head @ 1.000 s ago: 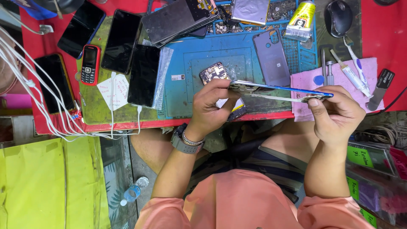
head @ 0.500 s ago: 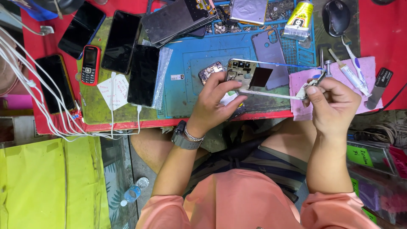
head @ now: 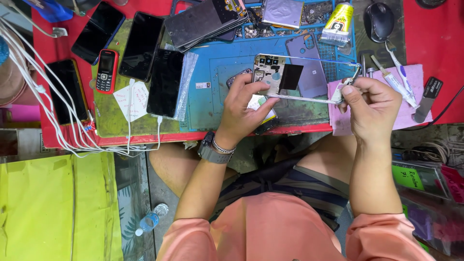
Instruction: Disassembling a mobile phone to remove internal components like the battery and screws for repair or cleaning.
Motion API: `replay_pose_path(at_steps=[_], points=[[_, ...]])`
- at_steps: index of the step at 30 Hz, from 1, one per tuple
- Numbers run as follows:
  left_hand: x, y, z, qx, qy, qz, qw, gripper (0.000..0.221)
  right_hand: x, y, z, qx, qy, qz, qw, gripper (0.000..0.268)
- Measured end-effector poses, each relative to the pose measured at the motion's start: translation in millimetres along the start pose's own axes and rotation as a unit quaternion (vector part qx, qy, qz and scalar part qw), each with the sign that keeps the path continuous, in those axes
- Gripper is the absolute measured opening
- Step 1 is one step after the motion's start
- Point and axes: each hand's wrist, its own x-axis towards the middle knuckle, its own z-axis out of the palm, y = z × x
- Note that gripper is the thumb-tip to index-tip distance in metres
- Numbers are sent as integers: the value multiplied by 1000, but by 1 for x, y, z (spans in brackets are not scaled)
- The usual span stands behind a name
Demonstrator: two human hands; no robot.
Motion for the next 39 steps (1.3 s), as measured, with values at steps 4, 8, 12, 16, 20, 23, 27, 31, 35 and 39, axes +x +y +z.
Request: replay_pose_path(at_steps=[4,8,12,16,20,23,27,31,35,39], points=[[-3,0,0,1,4,-6,1000,34,0,9,3,19,15,7,1000,12],[-9,-11,3,8,-10,-36,999,32,2,16,8,15,7,6,1000,9],[-10,-23,3,-7,-30,-65,997,33,4,29,13,16,18,33,999,11],[-13,-30,-7,-6,-52,-97,994,37,5,52,16,44,25,50,997,10],[-22,-36,-23,10,-37,-104,994,30,10,74,19,103,53,95,989,10],[-34,-48,-26,67,5,-70,995,26,20,87,16,107,75,109,985,11],[-43,-50,-24,119,18,-66,991,23,35,89,11,80,113,153,978,10],[-38,-52,-27,94,-21,-135,986,21,46,92,13,92,140,186,968,9],[-42,-49,-24,111,-50,-118,986,21,45,92,14,123,152,174,965,9],[-42,-44,-23,160,-99,-80,979,23,47,116,-2,152,168,157,961,16]])
